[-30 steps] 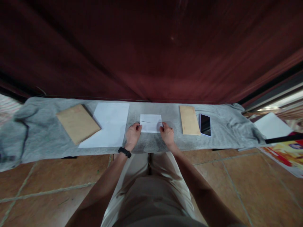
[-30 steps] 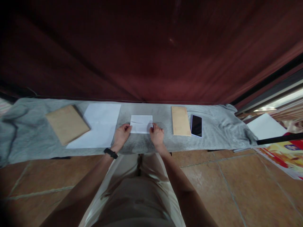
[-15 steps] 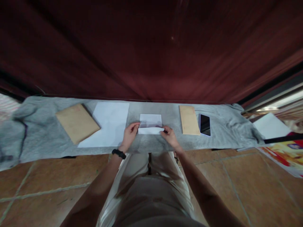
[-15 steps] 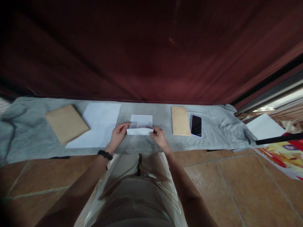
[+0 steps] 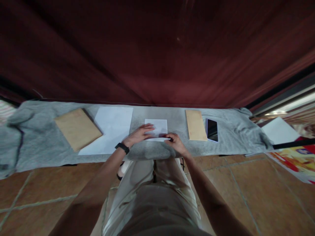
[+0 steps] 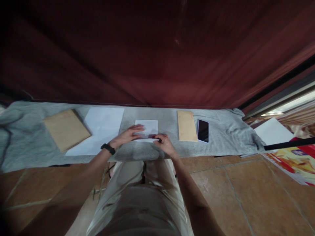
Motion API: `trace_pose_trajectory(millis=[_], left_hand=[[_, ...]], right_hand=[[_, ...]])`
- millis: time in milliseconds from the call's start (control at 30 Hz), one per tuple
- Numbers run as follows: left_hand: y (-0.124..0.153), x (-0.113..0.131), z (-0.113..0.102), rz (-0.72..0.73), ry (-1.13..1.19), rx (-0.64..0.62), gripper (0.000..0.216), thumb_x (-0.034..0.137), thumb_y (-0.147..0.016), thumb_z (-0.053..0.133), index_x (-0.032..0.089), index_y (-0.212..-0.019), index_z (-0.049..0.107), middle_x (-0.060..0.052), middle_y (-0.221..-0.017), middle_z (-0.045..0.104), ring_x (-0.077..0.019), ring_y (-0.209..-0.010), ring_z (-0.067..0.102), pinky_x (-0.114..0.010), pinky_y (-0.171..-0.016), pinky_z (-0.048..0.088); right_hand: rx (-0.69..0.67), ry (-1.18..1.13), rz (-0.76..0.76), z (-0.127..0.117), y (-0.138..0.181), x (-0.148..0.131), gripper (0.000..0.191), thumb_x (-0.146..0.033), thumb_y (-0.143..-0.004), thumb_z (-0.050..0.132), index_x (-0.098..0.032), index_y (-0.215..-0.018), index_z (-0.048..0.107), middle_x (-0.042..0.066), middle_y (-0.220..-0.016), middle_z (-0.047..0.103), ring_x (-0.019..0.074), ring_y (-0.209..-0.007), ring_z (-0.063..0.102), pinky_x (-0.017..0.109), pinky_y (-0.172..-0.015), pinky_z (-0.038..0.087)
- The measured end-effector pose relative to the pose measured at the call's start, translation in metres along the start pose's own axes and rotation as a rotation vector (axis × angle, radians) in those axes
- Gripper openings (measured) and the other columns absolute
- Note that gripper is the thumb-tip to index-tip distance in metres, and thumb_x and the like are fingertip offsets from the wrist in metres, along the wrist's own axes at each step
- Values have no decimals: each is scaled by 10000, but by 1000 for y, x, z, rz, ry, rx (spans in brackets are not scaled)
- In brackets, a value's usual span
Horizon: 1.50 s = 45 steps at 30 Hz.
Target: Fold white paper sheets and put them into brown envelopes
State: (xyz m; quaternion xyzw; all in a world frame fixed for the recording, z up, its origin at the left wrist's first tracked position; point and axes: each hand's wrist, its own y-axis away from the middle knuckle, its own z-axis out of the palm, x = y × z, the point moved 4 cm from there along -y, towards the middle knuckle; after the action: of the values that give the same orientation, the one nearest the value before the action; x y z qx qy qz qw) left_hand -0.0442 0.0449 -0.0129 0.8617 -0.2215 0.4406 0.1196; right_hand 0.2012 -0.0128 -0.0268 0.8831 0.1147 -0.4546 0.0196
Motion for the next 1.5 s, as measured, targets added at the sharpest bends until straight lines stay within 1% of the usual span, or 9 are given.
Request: trace_pose_trajectory(millis=[133,267,433,633,867,1067,1200,1300,1500], left_hand=[[4,-2,4,-1,32,79,251,342,-900,651,248,-1085,790,-95,-1338,715,-234,-1375,561,-441,-1206,379],[20,-1,-8,-136,250,233,474,537,-979,481,201,-1154,766,-104,-1278,742,-258,-1225,657,-409,-1118,463],[33,15,-21,-224,303,350,611,708,-881,550,161,-1073,745,-94,-1140,765,-272,-1110,673,-362,-1014,514],[15,34,-36,-146,180,408,419,605,-858,635,195,-929,678,-29,-899,722,-194,-850,661,-273,-768,526],[-16,30,-35,-172,-38,345,182,382,-855,643,214,-859,712,-19,-823,734,-193,-782,654,-267,-685,464],[-40,49,-38,-215,-334,280,147,355,-867,713,249,-949,773,-38,-896,767,-243,-892,694,-289,-769,466],[-51,49,-31,-219,-424,197,153,325,-873,726,259,-1003,774,-45,-967,778,-257,-965,699,-294,-802,475],[-50,34,-20,-252,-478,108,165,300,-890,703,258,-1033,773,-54,-995,783,-253,-971,703,-293,-802,481],[-38,8,-7,-276,-510,49,192,323,-926,669,245,-1075,764,-67,-1046,785,-244,-980,707,-293,-810,483]], right_hand=[[37,-165,54,-1,4,-3,131,-336,-851,659,-232,-916,704,23,-948,749,200,-917,680,307,-857,531],[146,-372,142,-7,4,-9,204,-436,-850,650,-236,-876,622,-36,-692,611,154,-660,575,247,-618,470],[370,-613,189,-21,-5,-24,294,-487,-802,701,-250,-903,562,-59,-674,571,138,-650,557,217,-572,456],[490,-937,283,-17,-5,-31,372,-485,-756,735,-240,-1002,602,24,-1004,739,192,-906,709,278,-690,590],[453,-940,506,-2,15,1,377,-400,-626,826,-228,-868,595,-55,-690,660,117,-541,630,254,-541,592],[465,-968,582,-3,21,19,421,-400,-584,854,-227,-853,579,-58,-644,648,137,-514,644,291,-548,624],[377,-809,611,-3,25,27,357,-410,-664,814,-243,-837,551,-54,-623,638,175,-524,667,307,-518,603],[316,-448,577,-8,35,28,228,-405,-826,667,-235,-957,590,-31,-642,650,205,-551,669,326,-527,578],[431,389,228,-21,31,-7,390,-285,-986,480,-148,-1339,571,164,-1184,697,294,-1113,675,427,-920,564]])
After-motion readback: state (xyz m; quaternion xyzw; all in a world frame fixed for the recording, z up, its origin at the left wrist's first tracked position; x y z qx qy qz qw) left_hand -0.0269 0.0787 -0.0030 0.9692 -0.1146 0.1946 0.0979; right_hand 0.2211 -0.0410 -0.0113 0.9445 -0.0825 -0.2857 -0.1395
